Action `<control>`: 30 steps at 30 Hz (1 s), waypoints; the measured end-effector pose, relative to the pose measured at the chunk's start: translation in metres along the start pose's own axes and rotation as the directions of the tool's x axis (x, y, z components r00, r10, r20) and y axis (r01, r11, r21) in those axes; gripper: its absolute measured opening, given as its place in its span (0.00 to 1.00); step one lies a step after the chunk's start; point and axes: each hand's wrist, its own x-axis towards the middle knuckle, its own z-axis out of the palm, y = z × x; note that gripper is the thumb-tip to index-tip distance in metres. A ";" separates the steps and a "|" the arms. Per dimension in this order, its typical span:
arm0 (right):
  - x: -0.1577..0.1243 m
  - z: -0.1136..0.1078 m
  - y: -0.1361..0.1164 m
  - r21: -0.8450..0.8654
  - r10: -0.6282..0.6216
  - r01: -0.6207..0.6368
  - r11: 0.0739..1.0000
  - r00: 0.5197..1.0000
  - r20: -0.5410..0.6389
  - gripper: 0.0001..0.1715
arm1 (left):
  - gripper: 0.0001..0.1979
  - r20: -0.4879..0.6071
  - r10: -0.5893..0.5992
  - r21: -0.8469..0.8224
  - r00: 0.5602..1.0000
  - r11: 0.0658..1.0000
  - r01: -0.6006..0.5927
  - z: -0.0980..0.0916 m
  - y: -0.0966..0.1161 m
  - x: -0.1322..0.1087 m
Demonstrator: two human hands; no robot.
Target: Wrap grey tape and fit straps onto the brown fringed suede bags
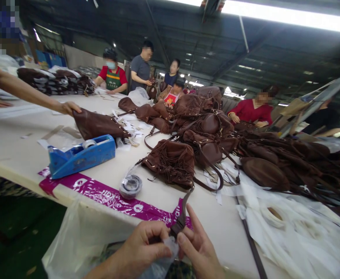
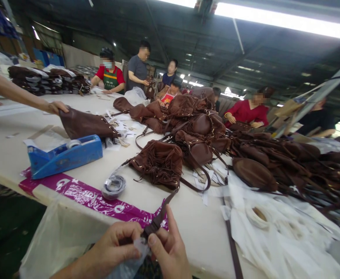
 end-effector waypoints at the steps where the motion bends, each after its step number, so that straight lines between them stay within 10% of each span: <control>1: 0.000 0.001 -0.001 -0.009 0.001 -0.001 1.000 1.000 0.002 0.61 | 0.09 -0.013 0.000 0.038 1.000 0.999 0.000 -0.002 0.000 0.000; 8: 0.005 0.010 -0.004 0.084 0.155 -0.156 0.984 0.988 0.026 0.63 | 0.08 0.076 0.076 0.189 0.994 0.978 -0.089 -0.017 0.002 -0.010; 18: -0.003 0.039 0.018 0.208 0.049 -0.045 0.977 0.999 -0.011 0.74 | 0.09 0.096 0.274 0.346 0.957 0.892 -0.290 -0.022 -0.005 -0.023; 30: -0.001 0.022 -0.024 0.142 0.074 -0.069 0.987 0.997 -0.032 0.63 | 0.03 0.055 -0.076 -0.115 0.996 0.990 0.082 -0.029 -0.008 -0.027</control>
